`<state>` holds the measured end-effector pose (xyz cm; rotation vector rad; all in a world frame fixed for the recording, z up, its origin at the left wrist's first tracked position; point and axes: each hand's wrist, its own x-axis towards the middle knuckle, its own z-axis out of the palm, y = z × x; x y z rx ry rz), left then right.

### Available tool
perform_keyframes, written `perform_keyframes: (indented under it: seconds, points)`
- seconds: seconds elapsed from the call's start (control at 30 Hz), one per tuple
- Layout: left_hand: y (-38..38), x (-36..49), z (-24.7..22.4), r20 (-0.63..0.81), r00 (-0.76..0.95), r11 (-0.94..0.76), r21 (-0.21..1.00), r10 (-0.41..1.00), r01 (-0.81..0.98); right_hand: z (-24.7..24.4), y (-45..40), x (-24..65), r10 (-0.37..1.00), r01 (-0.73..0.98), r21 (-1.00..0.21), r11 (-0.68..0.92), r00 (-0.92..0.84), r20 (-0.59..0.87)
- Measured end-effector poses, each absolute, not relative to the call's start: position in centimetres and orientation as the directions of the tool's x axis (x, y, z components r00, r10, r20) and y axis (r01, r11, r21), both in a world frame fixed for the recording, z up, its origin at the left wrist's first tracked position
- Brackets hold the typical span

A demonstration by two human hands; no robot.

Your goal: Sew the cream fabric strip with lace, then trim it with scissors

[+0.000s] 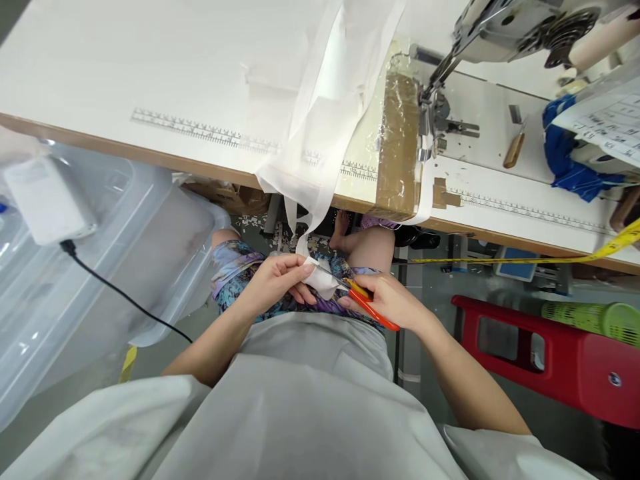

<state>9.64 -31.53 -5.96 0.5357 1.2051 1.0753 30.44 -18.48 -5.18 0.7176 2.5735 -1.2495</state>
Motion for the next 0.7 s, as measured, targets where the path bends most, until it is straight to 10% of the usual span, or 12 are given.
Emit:
perform_keyframes:
  seconds: [0.47, 0.7]
  points:
    - [-31.33, 9.66, -6.01, -0.496, 0.033, 0.479, 0.816, 0.868, -0.324, -5.05, -18.61, 29.85, 0.378, 0.519, -0.480, 0.708, -0.852, -0.363]
    - [-31.55, 9.52, -6.10, -0.502, 0.040, 0.484, 0.807, 0.864, -0.338, -5.92, -18.72, 30.07, 0.392, 0.491, -0.609, 0.622, -0.869, -0.300]
